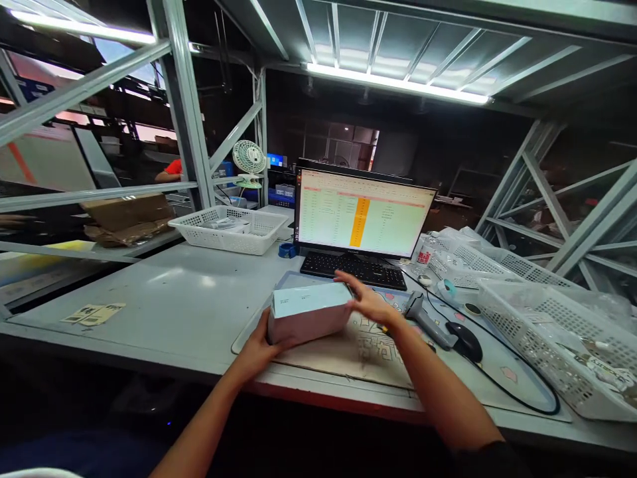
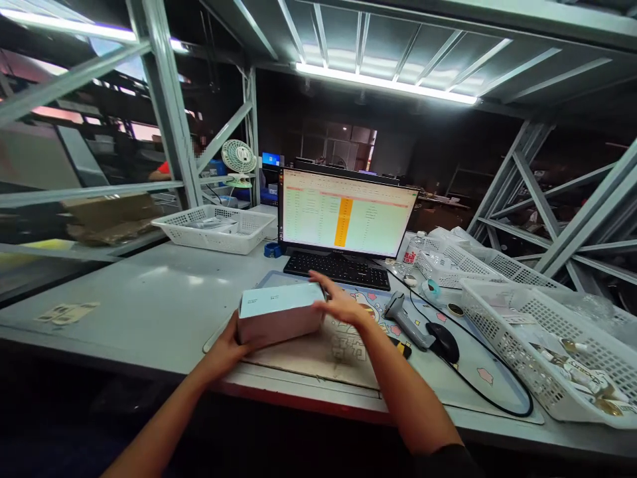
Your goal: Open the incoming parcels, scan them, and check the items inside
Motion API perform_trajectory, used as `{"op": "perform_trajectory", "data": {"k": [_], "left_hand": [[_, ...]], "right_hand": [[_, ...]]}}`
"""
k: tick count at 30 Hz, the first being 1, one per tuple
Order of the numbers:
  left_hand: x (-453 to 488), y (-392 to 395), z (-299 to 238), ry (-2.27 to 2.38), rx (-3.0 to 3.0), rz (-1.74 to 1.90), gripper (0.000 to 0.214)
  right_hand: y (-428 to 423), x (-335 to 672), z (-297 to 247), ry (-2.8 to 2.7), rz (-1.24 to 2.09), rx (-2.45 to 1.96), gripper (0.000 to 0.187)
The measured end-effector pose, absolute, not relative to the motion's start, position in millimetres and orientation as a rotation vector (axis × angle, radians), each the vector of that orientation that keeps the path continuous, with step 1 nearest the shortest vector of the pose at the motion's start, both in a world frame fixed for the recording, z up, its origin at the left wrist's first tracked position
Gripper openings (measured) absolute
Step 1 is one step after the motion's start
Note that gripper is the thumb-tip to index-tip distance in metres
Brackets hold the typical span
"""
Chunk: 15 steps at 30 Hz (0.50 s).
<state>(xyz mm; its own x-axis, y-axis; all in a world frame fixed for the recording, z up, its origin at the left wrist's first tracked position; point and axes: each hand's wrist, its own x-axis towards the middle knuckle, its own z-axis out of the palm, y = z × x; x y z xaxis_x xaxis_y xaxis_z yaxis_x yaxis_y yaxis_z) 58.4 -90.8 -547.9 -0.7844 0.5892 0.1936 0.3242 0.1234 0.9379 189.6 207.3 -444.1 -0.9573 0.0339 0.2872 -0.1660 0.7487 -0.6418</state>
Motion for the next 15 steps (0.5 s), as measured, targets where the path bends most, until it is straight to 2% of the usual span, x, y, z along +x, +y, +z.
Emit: {"op": "perform_trajectory", "data": {"k": [2, 6, 8, 11, 15], "left_hand": [[56.5, -90.7, -549.0, 2.144, 0.925, 1.792, 0.106], [52.3, -90.2, -550.6, 2.121, 0.923, 1.841, 0.104], [50.4, -90.3, -550.7, 2.118, 0.938, 1.831, 0.101], [48.9, -89.3, -548.6, 2.156, 0.911, 1.759, 0.097], [53.2, -85.2, -543.2, 2.127, 0.918, 1.781, 0.098]], "right_hand": [[177.9, 211.3, -442.9, -2.715, 0.846, 0.139, 0.098], [144.7, 246.2, -443.0, -2.864, 0.457, -0.12, 0.077], [138.4, 256.4, -445.9, -2.899, 0.374, -0.215, 0.076], [135.2, 264.5, -454.8, -2.899, 0.354, -0.277, 0.081], [145.4, 281.5, -464.7, -2.708, 0.601, -0.225, 0.078]]}}
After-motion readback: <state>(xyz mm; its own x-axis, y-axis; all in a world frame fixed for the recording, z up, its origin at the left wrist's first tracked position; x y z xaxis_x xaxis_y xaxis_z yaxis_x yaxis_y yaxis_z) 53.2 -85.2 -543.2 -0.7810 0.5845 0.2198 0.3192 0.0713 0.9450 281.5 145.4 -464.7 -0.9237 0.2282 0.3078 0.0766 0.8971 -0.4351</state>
